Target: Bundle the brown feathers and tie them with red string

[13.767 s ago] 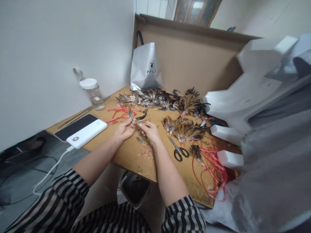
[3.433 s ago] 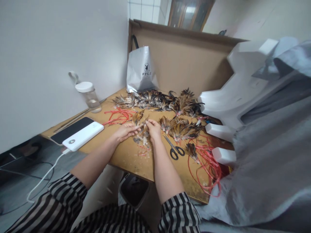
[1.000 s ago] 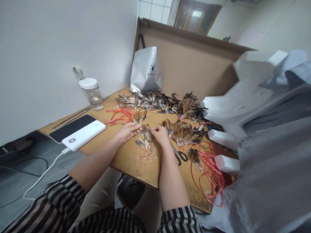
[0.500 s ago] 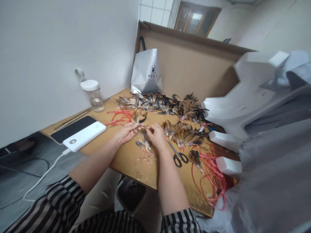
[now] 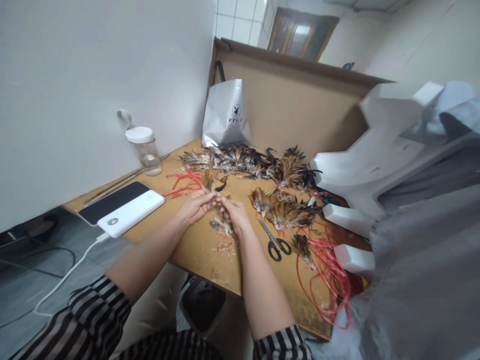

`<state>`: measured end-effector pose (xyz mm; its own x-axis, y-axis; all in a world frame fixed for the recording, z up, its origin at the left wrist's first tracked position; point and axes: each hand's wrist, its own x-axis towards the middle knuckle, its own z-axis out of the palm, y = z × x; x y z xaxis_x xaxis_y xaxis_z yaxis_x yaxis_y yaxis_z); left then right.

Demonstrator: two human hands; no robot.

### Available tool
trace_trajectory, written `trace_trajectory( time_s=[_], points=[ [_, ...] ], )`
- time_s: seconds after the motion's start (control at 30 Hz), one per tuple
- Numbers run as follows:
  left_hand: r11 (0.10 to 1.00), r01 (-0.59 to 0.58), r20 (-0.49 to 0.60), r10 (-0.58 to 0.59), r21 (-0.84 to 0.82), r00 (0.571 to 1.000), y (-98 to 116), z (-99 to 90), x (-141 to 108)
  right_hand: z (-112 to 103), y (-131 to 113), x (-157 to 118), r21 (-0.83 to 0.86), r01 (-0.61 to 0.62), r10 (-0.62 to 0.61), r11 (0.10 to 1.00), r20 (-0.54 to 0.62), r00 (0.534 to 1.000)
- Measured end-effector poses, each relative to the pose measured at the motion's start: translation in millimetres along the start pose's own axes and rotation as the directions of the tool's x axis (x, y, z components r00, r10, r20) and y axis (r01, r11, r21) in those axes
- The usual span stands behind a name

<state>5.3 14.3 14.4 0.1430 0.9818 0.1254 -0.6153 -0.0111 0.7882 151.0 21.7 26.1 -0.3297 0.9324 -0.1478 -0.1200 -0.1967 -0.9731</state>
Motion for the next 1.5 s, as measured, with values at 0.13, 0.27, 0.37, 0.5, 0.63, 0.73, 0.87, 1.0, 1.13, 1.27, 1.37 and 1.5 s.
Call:
trace_trajectory(
  time_s=[0.13,0.27,0.37,0.5,0.63,0.73,0.87,1.0,1.13,1.27,1.37,1.5],
  points=[
    [0.996,0.032,0.051,-0.036,0.077,0.998,-2,5.4,-4,2,1,2,0.197,-0.03,0.034,0.98,-0.015,0.999],
    [0.993,0.063,0.052,-0.069,0.105,0.996,-2,5.4,-5,-3,0,4,0.261,-0.011,0.0,0.965,0.041,0.999],
    [0.995,0.07,0.041,-0.073,0.077,0.996,-2,1.5,-3,-7,1,4,0.277,0.033,-0.036,0.96,0.006,0.999],
    [0.988,0.142,-0.026,-0.14,0.062,0.99,-3,-4.8,0,-6,0,3,0.229,0.111,-0.108,0.967,-0.027,0.994],
    [0.957,0.287,-0.007,-0.287,0.041,0.958,-6,-8.0,1,-3,1,2,0.087,0.23,-0.222,0.969,-0.09,0.971],
    [0.93,0.366,0.017,-0.366,-0.018,0.931,-7,-8.5,0,-1,2,2,-0.064,0.307,-0.312,0.95,-0.114,0.943],
    [0.897,0.43,0.069,-0.424,-0.103,0.903,-5,-9.4,0,2,1,2,-0.172,0.367,-0.387,0.914,-0.098,0.917],
    [0.882,0.452,0.087,-0.444,-0.131,0.892,-4,-11.3,-1,4,0,2,-0.188,0.403,-0.423,0.896,-0.079,0.903],
    [0.896,0.436,0.058,-0.432,-0.087,0.9,-6,-11.8,1,6,2,2,-0.159,0.375,-0.393,0.913,-0.102,0.914],
    [0.947,0.304,-0.044,-0.301,0.102,0.953,-7,-7.7,2,4,5,4,-0.082,0.276,-0.286,0.958,-0.167,0.944],
    [0.947,0.188,-0.126,-0.159,0.262,0.979,-7,-2.9,3,1,8,5,-0.017,0.175,-0.175,0.984,-0.19,0.966],
    [0.924,0.084,-0.154,-0.028,0.373,0.988,-7,2.0,3,2,10,5,0.001,0.113,-0.111,0.994,-0.172,0.979]
  ],
)
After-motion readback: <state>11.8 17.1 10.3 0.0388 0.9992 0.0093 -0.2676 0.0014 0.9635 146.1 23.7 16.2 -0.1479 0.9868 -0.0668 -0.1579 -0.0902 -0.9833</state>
